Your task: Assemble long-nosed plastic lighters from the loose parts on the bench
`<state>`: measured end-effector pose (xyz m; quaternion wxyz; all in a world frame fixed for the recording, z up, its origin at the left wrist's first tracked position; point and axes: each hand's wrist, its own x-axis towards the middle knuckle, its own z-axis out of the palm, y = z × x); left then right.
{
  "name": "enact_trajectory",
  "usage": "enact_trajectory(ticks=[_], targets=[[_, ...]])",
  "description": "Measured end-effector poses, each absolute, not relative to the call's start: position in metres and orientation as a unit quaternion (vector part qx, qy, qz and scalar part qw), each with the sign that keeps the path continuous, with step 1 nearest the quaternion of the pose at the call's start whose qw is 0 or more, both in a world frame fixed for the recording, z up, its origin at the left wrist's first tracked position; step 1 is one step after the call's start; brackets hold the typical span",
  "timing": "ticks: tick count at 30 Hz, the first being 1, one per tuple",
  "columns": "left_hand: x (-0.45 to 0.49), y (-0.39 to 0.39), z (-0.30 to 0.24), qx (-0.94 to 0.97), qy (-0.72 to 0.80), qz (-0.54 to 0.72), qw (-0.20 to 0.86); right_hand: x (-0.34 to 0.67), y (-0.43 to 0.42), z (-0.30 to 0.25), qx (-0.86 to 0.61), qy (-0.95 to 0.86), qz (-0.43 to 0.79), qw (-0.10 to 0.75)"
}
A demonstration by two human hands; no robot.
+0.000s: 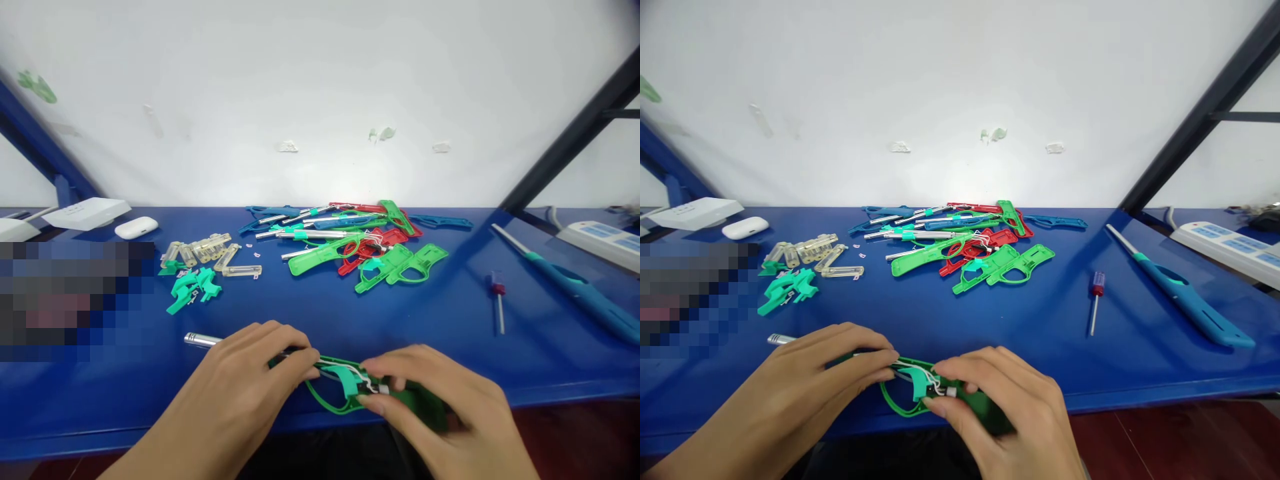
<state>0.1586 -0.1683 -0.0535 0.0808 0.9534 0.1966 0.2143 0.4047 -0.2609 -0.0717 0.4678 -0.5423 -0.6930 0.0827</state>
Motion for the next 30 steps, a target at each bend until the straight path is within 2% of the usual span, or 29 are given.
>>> enact_trajectory(ticks=[4,11,21,30], targets=[[0.163,-0.172,-0.049,0.955,0.194,0.226,0.015,0.405,-0.260,-0.071,-0.530,-0.712,0.081,0.454],[0.171,-0.176,-0.043,0.949,0.182,0.241,-0.095,0.402,-0.257,-0.074,-0.483,-0.710,0.087,0.505],[0.170,-0.177,-0.050,0.956,0.179,0.220,-0.078,0.397,-0.264,-0.071,-0.581,-0.613,0.148,0.514],[0.163,-0.179,-0.059,0.963,0.181,0.198,-0.042,0.395,-0.264,-0.068,-0.602,-0.552,0.186,0.546]])
